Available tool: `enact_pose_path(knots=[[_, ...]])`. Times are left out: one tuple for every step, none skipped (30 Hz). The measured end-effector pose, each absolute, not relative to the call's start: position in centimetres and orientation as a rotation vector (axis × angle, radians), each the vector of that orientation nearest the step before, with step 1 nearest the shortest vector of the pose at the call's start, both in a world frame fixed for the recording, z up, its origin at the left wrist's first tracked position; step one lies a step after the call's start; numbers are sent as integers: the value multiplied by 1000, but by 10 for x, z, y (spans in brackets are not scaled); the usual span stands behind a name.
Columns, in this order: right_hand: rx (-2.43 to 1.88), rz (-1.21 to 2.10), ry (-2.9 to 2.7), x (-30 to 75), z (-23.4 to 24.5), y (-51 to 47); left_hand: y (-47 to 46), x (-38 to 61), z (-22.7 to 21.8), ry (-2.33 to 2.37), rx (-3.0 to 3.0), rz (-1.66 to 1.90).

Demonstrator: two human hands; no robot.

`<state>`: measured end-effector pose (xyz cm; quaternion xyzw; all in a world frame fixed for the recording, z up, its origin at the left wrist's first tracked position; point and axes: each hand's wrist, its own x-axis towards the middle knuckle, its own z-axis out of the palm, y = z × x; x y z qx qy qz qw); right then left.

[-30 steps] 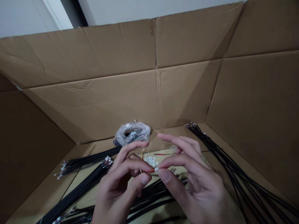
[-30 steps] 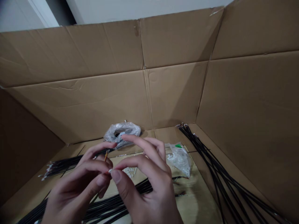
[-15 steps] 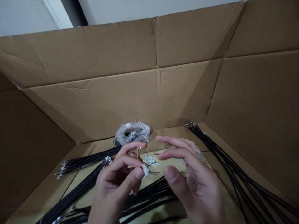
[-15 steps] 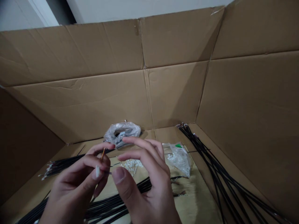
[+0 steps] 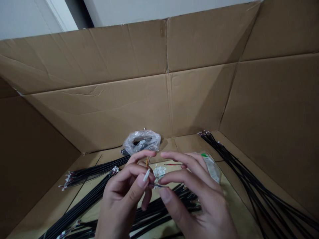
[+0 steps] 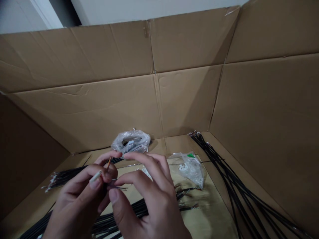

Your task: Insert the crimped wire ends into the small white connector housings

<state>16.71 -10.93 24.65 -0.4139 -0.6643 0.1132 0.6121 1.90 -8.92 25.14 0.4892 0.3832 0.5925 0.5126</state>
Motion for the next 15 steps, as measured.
enact_pose_path(knots=[[-946, 268, -1522, 168, 247, -110, -90, 19, 252, 887, 1161, 1391], [-937, 261, -1521, 170, 248, -111, -90, 18, 252, 855, 1152, 1351], [-929, 244, -1529, 172, 248, -112, -90, 18, 252, 834, 1151, 1316], [-922, 223, -1553, 175, 249, -113, -90, 18, 252, 825, 1159, 1277], [-921, 203, -1580, 177, 249, -114, -90, 18, 252, 828, 1175, 1251], [-923, 184, -1597, 179, 250, -114, -90, 18, 252, 846, 1192, 1229], [-929, 167, -1614, 180, 250, -114, -90, 18, 251, 867, 1210, 1213], [-938, 148, -1623, 181, 250, -113, -90, 19, 251, 889, 1228, 1200], [-951, 131, -1620, 181, 250, -113, -90, 19, 250, 912, 1249, 1187], [-963, 114, -1600, 181, 249, -112, -91, 19, 250, 933, 1274, 1180], [-975, 106, -1569, 180, 248, -111, -91, 19, 250, 958, 1303, 1178], [-986, 113, -1540, 179, 247, -110, -91, 19, 249, 988, 1341, 1176], [-1001, 137, -1502, 177, 246, -109, -91, 20, 249, 1019, 1389, 1189], [-1022, 182, -1461, 176, 244, -108, -90, 21, 249, 1049, 1444, 1209], [-1046, 244, -1429, 176, 243, -107, -90, 23, 249, 1080, 1501, 1243]])
